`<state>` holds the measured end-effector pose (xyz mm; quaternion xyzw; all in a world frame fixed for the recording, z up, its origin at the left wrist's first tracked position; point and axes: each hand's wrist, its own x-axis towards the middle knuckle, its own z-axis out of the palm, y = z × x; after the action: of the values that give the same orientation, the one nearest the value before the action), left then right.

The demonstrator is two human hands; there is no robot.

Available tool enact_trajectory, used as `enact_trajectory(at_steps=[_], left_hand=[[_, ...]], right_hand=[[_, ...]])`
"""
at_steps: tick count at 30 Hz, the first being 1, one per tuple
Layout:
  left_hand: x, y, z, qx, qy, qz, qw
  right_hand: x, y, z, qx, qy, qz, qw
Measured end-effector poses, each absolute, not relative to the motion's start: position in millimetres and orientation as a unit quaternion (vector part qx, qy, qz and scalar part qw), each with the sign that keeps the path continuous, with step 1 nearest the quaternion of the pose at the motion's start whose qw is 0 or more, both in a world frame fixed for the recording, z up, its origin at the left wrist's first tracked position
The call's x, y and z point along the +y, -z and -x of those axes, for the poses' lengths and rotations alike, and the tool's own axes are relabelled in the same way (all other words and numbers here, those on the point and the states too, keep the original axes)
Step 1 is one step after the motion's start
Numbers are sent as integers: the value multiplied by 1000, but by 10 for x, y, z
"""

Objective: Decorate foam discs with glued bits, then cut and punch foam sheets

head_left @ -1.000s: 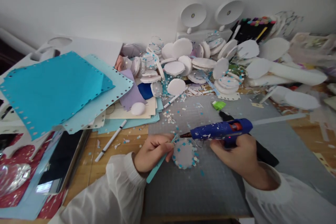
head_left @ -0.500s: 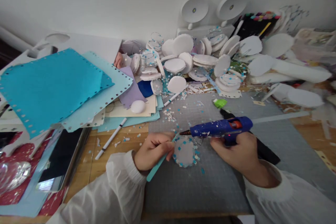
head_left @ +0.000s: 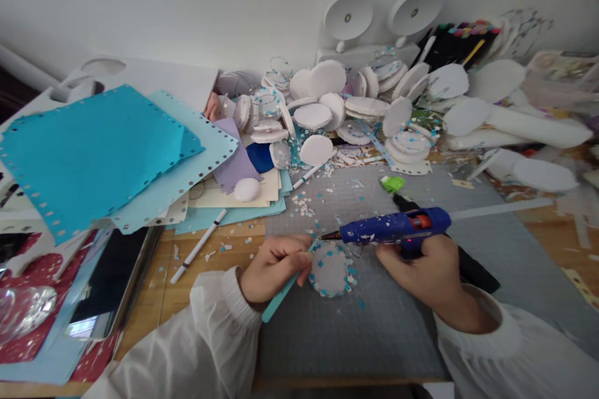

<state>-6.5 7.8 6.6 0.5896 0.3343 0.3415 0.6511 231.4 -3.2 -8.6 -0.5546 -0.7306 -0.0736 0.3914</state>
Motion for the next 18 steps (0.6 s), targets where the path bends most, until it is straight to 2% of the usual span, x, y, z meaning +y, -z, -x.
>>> enact_trajectory(at_steps=[11,18], left_hand=[[84,-70,71,321,-348,-582,661],[57,3,94,320,-363,-558,675]], right_hand=[[-16,92,-2348,-738,143,533,388],[-174,-23,-2765,-569,180,719,357]])
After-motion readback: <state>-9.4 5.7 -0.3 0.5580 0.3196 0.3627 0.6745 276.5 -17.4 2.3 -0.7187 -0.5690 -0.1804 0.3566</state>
